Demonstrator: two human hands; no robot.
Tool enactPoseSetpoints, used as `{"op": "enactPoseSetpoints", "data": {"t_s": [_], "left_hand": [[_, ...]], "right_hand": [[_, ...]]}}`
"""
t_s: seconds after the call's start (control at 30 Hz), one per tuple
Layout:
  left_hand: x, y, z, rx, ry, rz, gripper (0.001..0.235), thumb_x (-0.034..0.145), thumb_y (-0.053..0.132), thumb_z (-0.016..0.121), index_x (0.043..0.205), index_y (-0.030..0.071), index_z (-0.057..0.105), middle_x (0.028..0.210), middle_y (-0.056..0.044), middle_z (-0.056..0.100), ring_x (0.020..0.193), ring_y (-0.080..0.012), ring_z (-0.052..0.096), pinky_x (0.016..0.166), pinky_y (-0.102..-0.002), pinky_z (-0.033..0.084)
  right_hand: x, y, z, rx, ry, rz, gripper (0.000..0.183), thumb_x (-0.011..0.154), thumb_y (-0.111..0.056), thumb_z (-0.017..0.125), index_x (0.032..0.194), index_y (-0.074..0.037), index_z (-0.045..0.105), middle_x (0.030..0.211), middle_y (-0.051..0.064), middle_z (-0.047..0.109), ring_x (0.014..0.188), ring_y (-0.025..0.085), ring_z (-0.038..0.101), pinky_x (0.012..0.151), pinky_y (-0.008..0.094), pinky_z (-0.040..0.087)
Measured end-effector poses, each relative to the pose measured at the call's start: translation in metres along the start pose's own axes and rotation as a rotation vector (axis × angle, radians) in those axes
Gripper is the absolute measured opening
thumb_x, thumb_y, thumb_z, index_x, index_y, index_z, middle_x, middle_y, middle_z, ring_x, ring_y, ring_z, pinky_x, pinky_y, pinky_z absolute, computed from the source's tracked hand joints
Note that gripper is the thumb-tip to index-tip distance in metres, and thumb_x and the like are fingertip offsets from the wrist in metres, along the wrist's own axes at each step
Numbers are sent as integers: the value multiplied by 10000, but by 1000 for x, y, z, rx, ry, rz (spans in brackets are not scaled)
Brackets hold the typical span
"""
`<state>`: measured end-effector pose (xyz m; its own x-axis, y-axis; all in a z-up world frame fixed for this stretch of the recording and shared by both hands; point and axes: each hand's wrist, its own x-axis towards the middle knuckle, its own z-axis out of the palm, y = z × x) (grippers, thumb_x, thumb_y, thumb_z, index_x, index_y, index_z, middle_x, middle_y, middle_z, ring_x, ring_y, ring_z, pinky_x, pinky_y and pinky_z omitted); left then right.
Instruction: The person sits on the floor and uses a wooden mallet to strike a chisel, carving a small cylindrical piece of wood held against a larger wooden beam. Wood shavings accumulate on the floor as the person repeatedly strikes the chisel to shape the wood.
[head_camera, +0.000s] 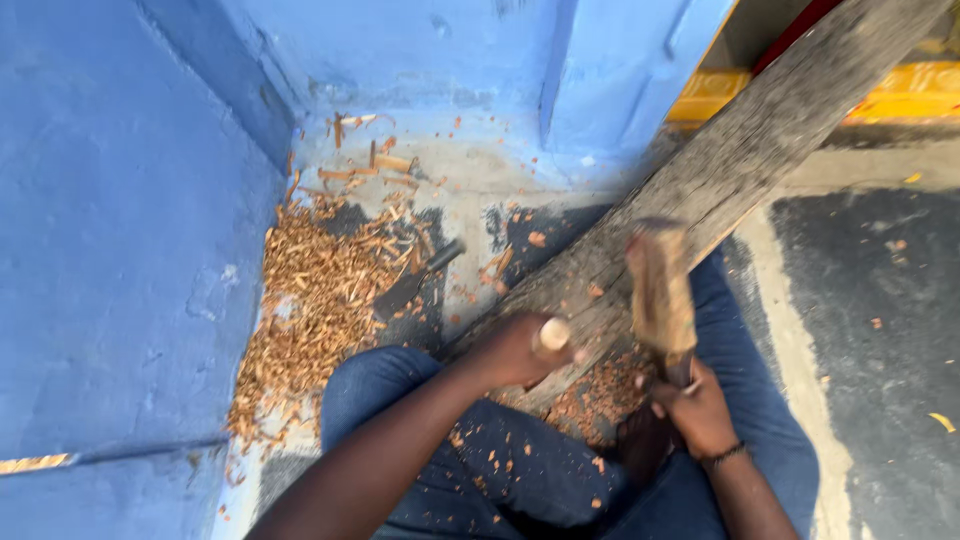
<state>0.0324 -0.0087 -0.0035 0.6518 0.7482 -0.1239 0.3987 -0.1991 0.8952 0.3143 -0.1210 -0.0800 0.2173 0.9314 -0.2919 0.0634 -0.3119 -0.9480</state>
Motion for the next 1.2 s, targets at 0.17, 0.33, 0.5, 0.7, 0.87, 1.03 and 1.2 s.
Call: {"op": "enactPoseSetpoints", "data": {"t_s": [0.17, 0.33, 0.5, 0.7, 0.87, 1.03, 1.2], "left_hand": [[-43, -8, 7, -197, -25, 249, 274, 888, 316, 787, 885, 97, 623, 783, -35, 665, 739, -139, 634, 673, -357, 528], [-38, -16, 7, -44, -78, 101, 324, 857, 337, 836, 833, 97, 619, 720, -9, 632, 675, -118, 608, 618, -338, 501], [-15, -29, -9, -244, 35, -46, 272, 910, 356, 771, 864, 114, 656, 731, -20, 668, 680, -128, 647, 629, -338, 524], [-49, -8, 3, 58, -180, 142, 234, 876, 310, 808, 923, 121, 678, 823, -61, 707, 758, -188, 679, 693, -378, 534], [-71, -8, 9, 39, -259, 508, 157, 785, 122, 764, 889, 112, 647, 873, -54, 702, 881, -228, 697, 779, -384, 533], [-27, -16, -11, -237, -77, 115, 195, 883, 200, 762, 834, 107, 598, 765, -13, 633, 743, -109, 599, 658, -334, 498], [-18, -7, -15, -151, -55, 181, 286, 916, 278, 773, 803, 89, 590, 674, -13, 560, 651, -116, 539, 606, -351, 467]], "right_hand": [[10, 18, -1, 233, 15, 237, 221, 779, 13, 747, 955, -39, 625, 647, 46, 571, 497, 148, 533, 467, 320, 443], [5, 34, -16, 332, 54, 320, 188, 835, -34, 746, 922, -43, 580, 659, 35, 557, 503, 153, 535, 454, 321, 457], [11, 38, -22, 421, 78, 298, 107, 861, -73, 694, 960, -44, 665, 706, 10, 586, 547, 127, 540, 471, 291, 451], [-12, 36, -21, 341, 97, 163, 88, 867, -42, 710, 902, -26, 631, 659, 71, 584, 537, 173, 560, 498, 309, 454], [-19, 19, -14, 236, 117, -95, 119, 858, -11, 736, 869, 3, 619, 671, 70, 624, 569, 173, 591, 542, 301, 466], [-24, -19, -1, 263, 183, -236, 94, 878, 20, 714, 924, -1, 635, 718, 73, 642, 602, 168, 609, 571, 289, 481], [-42, -98, -11, 344, 265, -714, 107, 999, 6, 660, 1002, -51, 570, 784, 98, 620, 705, 177, 650, 705, 313, 564]]}}
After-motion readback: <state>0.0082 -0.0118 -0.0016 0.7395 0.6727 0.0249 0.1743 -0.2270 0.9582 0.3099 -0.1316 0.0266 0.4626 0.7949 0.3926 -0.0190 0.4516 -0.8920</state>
